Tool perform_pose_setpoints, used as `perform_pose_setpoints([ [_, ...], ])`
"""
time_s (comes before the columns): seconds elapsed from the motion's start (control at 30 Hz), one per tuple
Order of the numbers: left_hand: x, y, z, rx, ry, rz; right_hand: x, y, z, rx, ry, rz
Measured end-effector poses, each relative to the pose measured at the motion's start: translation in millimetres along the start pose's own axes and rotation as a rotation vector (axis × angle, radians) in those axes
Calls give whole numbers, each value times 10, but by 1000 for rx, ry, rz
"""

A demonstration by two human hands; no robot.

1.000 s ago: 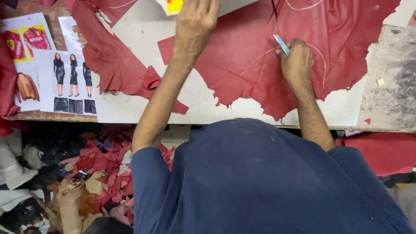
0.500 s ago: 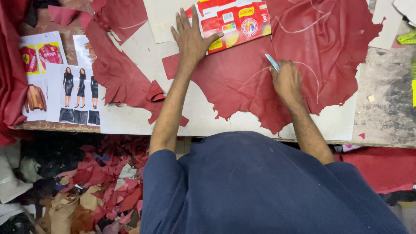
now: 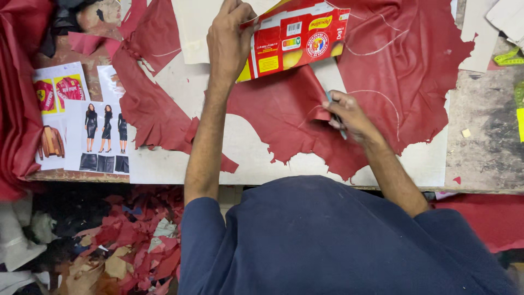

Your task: The person places a printed paper pattern on a red sheet, then uses a utility knife to cut the red material along the pattern's edges. They remove the cut piece and repeat the process with another pattern on a larger red sheet, cutting and removing the resulting piece.

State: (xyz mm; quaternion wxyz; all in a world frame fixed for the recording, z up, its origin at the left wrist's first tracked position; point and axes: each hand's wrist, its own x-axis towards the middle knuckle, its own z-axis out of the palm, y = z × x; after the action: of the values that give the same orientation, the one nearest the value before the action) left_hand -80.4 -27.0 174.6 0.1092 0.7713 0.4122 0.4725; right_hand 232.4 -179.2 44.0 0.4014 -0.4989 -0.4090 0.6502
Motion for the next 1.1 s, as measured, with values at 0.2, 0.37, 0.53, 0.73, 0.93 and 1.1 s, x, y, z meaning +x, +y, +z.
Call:
perform_pose_setpoints([
  [0.2,-248,424,-294,-41,-36,8,-1217,-217,-424,758,-6,-412],
  [0.37,-1096,681,-142,-42,-209,-53,-2255,-805,-846,576,214,-575],
  [0.53,-2142,964,137,-64,-268,-17,-2194,-1367,-819,325,292,-415],
  [0.73,-2672,1333,288,14,-594,98,-1782,-1617,-356,284,170,-325],
  [0.93,-2496,1375,112,-439,-907,-287,-1523,-1600,34,443,-106,-281],
  [1.1,-2019,1025,742,-1498,-110,-896,-1374,-1554,327,515,-291,-233],
])
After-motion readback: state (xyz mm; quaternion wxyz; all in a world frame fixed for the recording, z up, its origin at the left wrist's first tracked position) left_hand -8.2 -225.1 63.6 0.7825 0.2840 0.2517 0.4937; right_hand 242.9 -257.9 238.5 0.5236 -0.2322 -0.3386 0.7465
